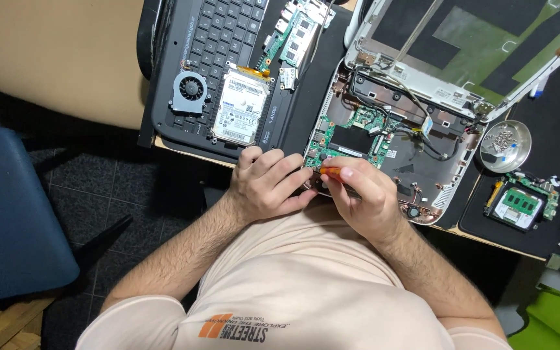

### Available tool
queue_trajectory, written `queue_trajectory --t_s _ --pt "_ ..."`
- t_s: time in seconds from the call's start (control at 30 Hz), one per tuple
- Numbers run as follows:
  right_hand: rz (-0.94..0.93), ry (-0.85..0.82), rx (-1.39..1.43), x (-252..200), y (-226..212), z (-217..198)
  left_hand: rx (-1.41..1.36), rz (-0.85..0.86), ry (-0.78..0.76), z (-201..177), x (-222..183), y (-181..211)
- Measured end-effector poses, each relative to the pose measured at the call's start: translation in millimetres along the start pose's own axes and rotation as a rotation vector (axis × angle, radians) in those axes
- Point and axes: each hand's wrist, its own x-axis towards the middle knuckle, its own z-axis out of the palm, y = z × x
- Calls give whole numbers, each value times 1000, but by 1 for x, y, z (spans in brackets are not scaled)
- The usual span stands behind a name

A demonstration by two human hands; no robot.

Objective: A person is seen repairing a laptop at a workbench, cleaning internal components with brushes and installing the motherboard into the chassis using a screwdriver.

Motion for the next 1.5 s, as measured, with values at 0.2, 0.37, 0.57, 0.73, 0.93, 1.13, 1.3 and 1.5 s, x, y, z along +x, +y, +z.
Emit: queue_trajectory --t_s 0.2,0.37,0.57,0.73,0.93,1.13,1.3,1.5 --pt "2 3 1 -2 1 0 -6 -6 6 0 2 0" --pt "11 12 28 -6 5 0 -14 -12 -2 -1 1 0" --pt "-25 28 5 -4 5 3 -13 -14 -8 0 1 1" --pt "-103 31 -9 6 4 0 2 -15 -29 -2 2 2" --pt "-85 44 45 4 3 7 1 -34 -30 -4 3 4" --pt "-130 89 27 13 -3 7 17 -13 -40 -3 2 2" --pt "-86 112 34 -4 7 15 22 -32 -61 -3 2 4" --pt "-91 44 45 18 -12 4 44 -32 -111 -10 7 5"
